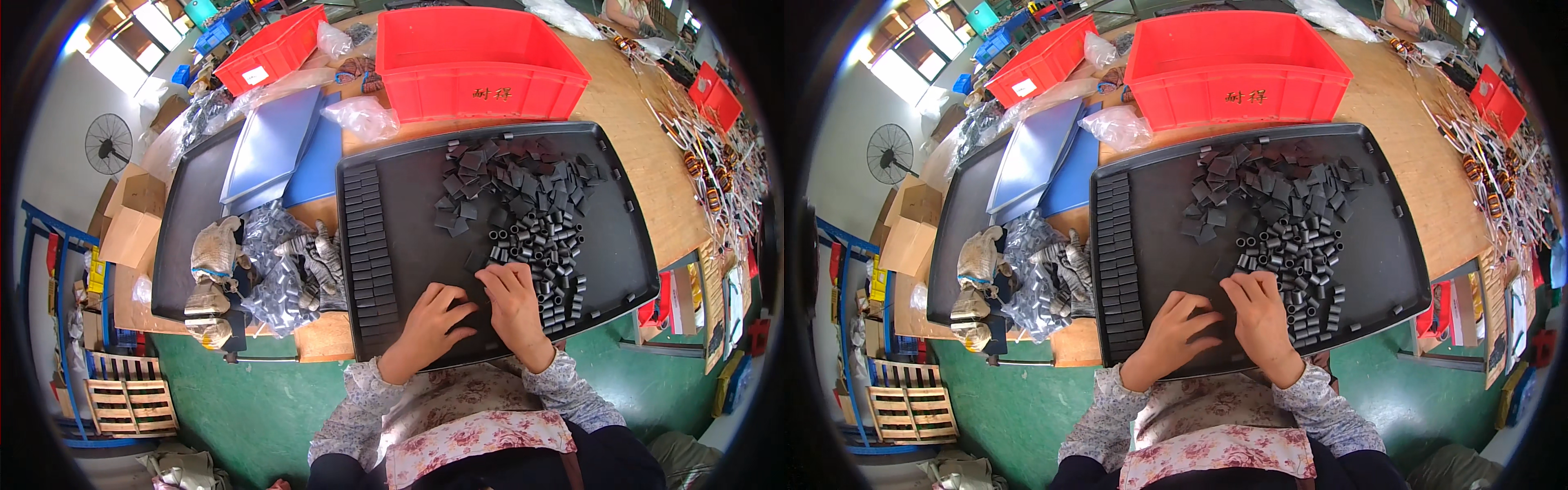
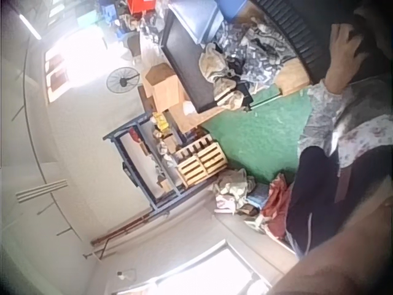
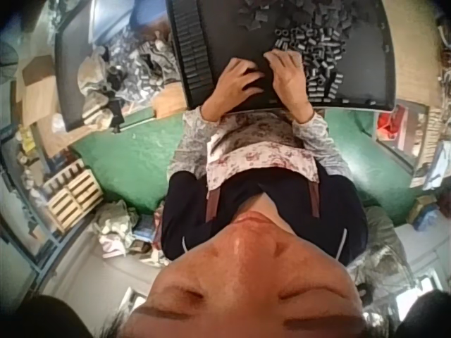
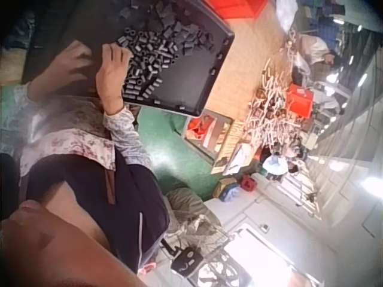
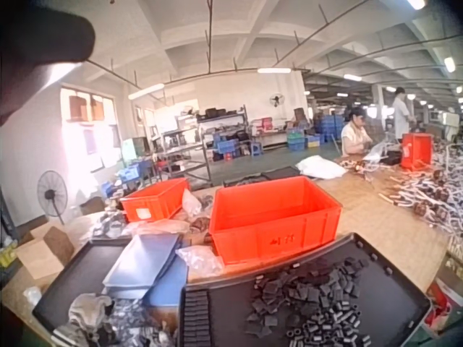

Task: The person sits at a workbench and repeatedly picks up small black plastic components from a tray. They insert a smaller cylindrical piece into a larger housing piece and place the assembled unit into a row on the tray. The process is repetitive and involves handling small parts by hand.

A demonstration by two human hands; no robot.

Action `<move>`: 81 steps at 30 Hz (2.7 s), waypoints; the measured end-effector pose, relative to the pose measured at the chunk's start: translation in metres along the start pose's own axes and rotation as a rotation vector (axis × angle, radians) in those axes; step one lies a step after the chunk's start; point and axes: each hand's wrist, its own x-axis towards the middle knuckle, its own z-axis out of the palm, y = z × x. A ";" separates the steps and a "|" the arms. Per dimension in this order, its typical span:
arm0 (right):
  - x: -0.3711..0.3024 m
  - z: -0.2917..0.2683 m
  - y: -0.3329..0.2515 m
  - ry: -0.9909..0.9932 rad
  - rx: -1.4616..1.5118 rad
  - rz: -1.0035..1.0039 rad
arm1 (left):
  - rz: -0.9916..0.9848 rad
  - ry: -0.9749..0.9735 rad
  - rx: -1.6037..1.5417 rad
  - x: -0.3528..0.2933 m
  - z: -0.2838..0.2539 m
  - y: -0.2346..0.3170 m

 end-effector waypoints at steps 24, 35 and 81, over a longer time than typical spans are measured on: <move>-0.005 0.004 0.002 -0.075 0.151 -0.063 | -0.357 -0.007 -0.615 -0.009 -0.016 0.001; -0.003 0.002 -0.002 -0.071 0.161 -0.010 | -0.498 0.037 -0.783 -0.005 -0.011 0.005; 0.010 0.023 -0.002 -0.060 0.197 -0.208 | -0.081 0.260 0.209 -0.030 -0.034 -0.010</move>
